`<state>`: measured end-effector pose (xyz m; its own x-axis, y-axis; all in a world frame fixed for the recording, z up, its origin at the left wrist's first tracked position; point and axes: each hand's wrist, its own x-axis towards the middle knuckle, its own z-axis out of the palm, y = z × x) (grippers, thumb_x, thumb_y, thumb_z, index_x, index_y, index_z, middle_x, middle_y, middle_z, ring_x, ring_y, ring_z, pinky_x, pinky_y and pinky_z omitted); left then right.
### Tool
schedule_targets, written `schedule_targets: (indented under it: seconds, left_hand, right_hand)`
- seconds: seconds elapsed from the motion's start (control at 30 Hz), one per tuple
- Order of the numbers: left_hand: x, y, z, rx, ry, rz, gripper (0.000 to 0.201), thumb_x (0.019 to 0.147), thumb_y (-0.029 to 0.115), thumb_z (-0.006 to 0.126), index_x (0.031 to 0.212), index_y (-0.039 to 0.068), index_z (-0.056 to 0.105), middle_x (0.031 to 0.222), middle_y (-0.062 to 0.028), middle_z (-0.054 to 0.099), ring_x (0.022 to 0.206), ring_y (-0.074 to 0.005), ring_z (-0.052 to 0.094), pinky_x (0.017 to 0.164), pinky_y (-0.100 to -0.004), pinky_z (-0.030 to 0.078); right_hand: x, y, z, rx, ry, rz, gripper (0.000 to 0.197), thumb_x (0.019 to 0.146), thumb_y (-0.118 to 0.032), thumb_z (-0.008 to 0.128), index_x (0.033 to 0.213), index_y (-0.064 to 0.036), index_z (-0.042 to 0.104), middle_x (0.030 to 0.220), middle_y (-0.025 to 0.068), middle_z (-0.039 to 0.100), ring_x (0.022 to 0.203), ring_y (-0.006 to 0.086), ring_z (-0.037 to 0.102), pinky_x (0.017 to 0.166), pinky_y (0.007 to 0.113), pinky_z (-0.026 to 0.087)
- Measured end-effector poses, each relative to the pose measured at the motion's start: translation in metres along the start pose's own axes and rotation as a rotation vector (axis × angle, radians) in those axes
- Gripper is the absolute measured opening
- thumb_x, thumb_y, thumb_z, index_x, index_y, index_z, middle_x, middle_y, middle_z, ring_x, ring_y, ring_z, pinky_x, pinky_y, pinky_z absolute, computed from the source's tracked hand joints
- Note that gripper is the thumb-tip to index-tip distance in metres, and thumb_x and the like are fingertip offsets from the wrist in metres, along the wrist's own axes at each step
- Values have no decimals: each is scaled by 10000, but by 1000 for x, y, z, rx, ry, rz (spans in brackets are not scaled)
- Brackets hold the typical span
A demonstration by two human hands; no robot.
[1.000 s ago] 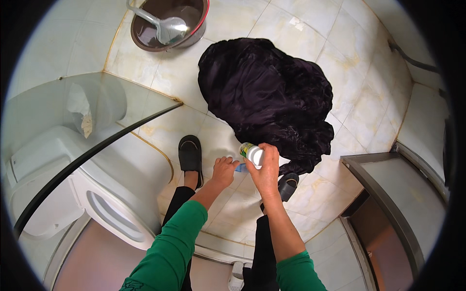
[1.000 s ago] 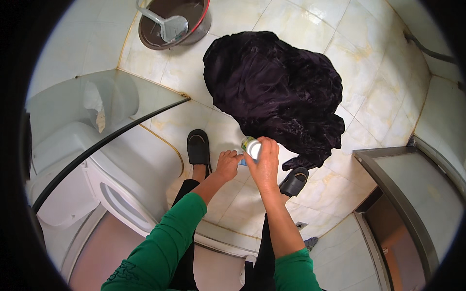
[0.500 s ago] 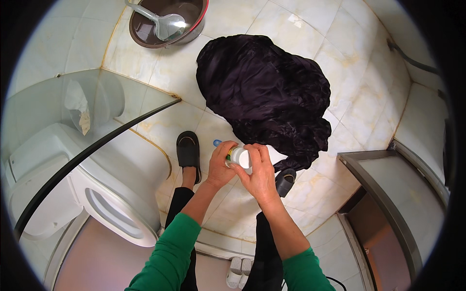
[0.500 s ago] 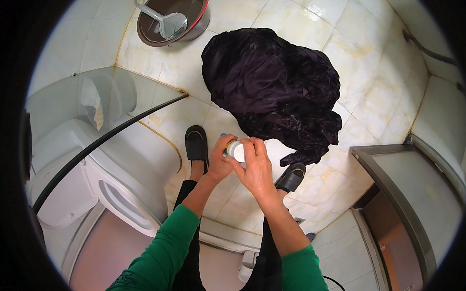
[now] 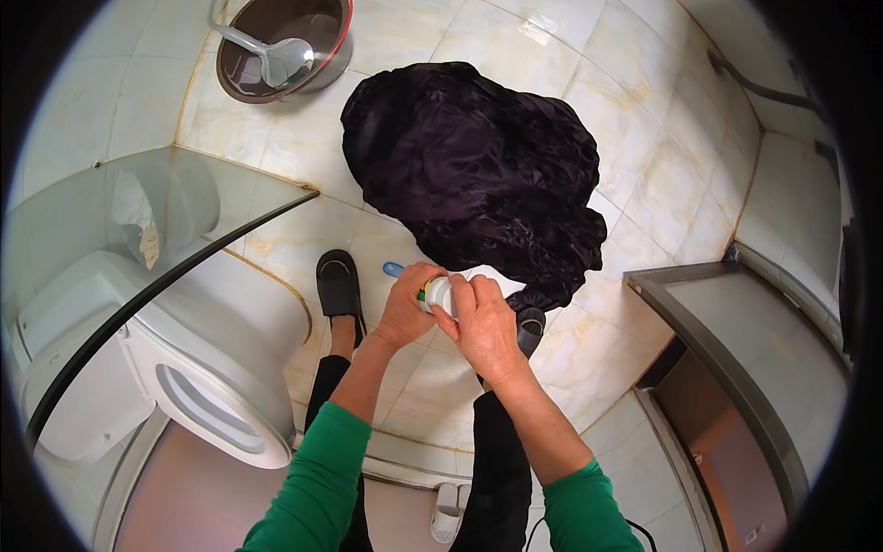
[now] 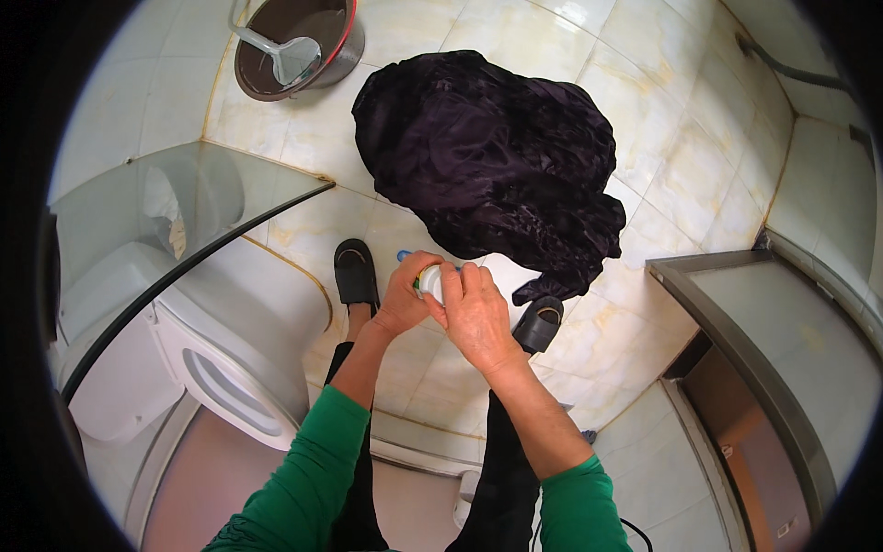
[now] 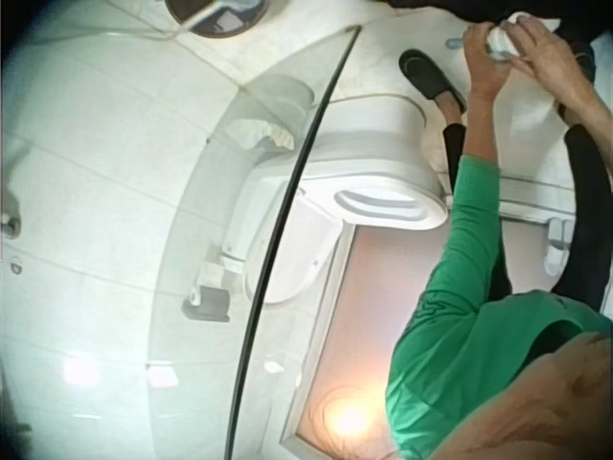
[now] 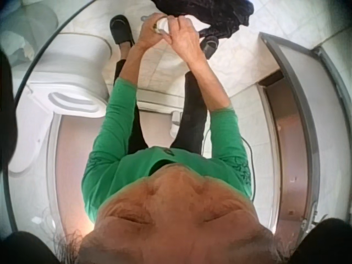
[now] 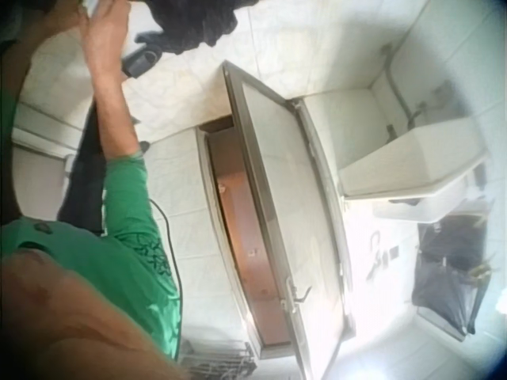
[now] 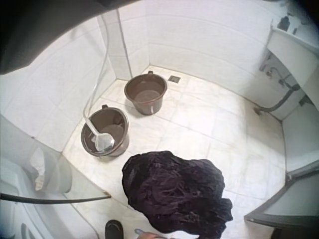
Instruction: The person washes a dark garment by hand in a bathroom sink, then moves it to the floor to apply a white powder and scrub with a brush. They rinse the garment using a handheld shower and continue scrubbing and wringing it on the floor.
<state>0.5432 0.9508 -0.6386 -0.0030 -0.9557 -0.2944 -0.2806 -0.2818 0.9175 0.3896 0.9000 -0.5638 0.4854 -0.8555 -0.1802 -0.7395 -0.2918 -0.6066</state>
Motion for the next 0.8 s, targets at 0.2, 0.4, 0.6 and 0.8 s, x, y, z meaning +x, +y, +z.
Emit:
schedule_targets:
  seconds: [0.2,0.4,0.6,0.8]
  left_hand:
    - [15,-14,-8,16,-163,6,582,582,6,832,1112,107,614,1092,-62,624,1023,-303,578,935,-395,461]
    - [39,-7,-15,-268,-205,-174,654,549,-55,851,1131,123,611,1105,-11,603,1070,-221,587,985,-343,468]
    - [53,11,-18,-285,-71,-74,637,615,-61,837,1180,122,605,1122,6,613,1088,-176,596,984,-323,474]
    - [73,6,-12,9,56,-471,654,604,-24,823,1202,105,594,1119,-28,631,1087,-218,613,967,-360,484]
  right_hand:
    - [-2,2,-20,85,-117,-107,440,777,24,703,1197,-88,635,1284,134,545,1077,341,567,852,390,549]
    - [3,29,-36,189,220,-146,458,725,118,664,1139,-76,628,1280,137,577,1136,348,556,946,408,497]
    - [-20,56,-32,347,299,223,438,776,130,699,1163,-52,603,1309,146,553,1083,306,566,815,340,528]
    - [-44,60,-17,284,211,243,426,806,115,688,1179,-58,581,1308,140,544,948,218,605,759,299,548]
